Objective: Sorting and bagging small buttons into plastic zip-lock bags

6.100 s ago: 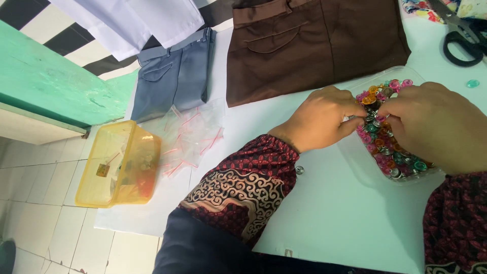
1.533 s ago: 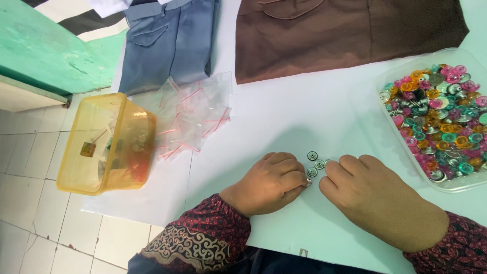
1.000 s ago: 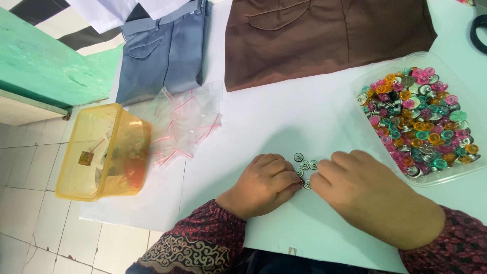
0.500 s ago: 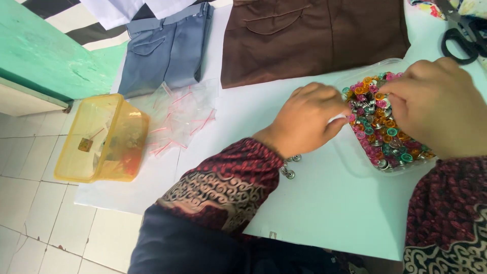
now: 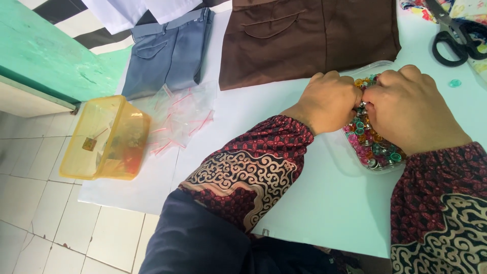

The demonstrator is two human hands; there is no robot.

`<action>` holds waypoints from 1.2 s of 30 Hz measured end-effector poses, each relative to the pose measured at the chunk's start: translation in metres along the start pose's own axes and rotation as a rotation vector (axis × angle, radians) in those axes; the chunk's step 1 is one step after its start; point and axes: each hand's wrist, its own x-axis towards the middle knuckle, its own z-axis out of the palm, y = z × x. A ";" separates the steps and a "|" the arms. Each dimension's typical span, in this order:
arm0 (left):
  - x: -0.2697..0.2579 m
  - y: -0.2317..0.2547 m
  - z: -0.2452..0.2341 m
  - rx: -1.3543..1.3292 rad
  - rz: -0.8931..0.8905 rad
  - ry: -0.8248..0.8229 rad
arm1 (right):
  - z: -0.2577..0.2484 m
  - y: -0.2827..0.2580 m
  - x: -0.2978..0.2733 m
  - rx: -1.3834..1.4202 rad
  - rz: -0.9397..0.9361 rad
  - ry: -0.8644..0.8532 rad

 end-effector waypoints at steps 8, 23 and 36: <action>-0.014 -0.004 0.001 -0.127 0.067 0.256 | -0.003 0.000 0.001 -0.054 0.000 0.040; -0.173 -0.090 -0.018 -0.557 0.067 0.415 | 0.023 -0.005 0.000 0.421 -0.140 0.122; -0.190 -0.093 0.015 -0.202 0.289 0.356 | -0.009 -0.128 -0.016 0.458 -0.628 0.031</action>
